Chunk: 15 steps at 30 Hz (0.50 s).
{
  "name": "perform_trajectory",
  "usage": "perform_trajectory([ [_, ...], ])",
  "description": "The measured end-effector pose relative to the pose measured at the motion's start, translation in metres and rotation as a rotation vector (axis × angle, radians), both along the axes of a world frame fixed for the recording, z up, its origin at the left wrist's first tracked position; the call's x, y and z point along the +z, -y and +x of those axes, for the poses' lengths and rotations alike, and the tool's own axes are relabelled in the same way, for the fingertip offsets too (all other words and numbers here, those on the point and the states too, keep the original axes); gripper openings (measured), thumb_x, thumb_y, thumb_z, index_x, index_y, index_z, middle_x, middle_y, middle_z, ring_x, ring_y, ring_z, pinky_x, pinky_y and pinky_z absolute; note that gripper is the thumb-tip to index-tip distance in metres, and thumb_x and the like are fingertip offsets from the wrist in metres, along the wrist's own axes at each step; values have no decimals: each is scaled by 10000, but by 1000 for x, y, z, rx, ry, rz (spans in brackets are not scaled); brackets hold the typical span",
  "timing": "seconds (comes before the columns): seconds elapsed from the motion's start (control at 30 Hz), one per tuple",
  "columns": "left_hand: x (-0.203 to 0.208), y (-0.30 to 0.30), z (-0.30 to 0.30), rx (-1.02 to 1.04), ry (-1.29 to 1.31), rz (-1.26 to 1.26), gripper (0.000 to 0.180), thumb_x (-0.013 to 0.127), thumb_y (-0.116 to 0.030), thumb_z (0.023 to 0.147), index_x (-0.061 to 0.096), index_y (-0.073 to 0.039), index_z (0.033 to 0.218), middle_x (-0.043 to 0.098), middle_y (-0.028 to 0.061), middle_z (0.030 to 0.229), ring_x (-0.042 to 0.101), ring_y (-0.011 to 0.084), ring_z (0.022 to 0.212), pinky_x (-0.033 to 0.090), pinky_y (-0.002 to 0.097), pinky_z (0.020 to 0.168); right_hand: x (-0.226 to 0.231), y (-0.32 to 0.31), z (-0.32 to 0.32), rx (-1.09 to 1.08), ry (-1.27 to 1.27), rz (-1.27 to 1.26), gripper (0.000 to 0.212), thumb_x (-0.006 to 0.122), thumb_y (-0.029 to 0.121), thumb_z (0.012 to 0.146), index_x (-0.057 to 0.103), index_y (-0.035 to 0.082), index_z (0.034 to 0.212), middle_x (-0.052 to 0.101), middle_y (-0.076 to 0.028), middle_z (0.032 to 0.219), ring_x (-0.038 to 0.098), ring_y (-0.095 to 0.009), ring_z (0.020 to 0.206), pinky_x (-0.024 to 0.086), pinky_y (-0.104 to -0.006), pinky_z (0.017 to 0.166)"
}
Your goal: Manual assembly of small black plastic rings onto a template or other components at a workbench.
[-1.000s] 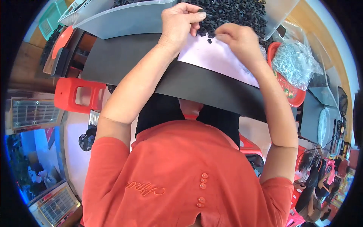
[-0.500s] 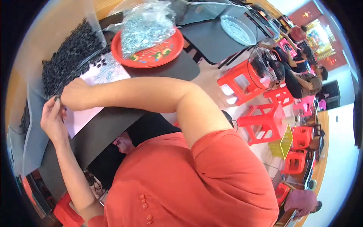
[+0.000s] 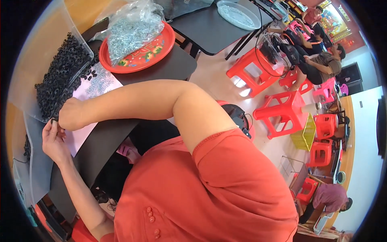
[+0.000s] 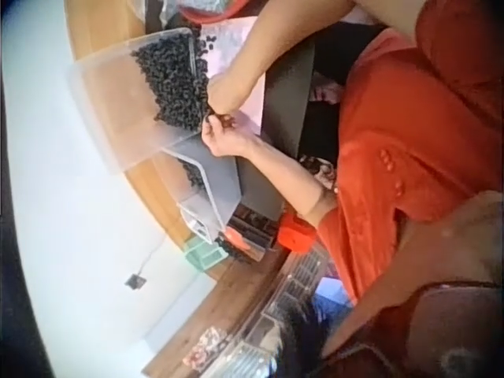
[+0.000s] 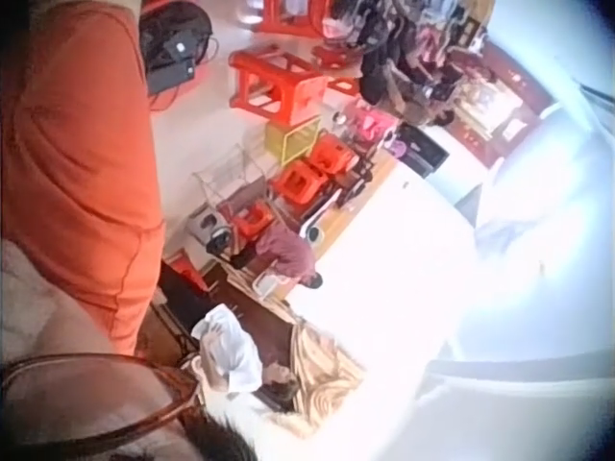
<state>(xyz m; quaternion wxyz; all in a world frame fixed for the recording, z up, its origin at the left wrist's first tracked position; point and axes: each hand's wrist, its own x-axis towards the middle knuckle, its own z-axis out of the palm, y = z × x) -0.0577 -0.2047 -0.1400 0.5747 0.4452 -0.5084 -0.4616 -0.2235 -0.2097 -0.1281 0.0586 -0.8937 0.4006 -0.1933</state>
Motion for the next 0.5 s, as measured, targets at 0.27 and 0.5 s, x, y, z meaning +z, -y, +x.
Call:
perform_trajectory([
  [0.27,-6,17,19,-40,-154,-26,258,555,-115,924,548,46,1126,620,108,1040,605,182,941,467,286,820,22,-12,0,-16,390,117,174,607,159,711,728,107,824,692,-145,814,671,-320,816,524,-422,706],
  [0.5,6,27,44,-181,-416,226,292,465,-179,977,533,30,1169,589,152,1171,553,264,1131,419,378,1002,3,-4,61,27,851,56,99,673,122,553,691,99,647,672,-120,726,645,-316,725,489,-437,705],
])
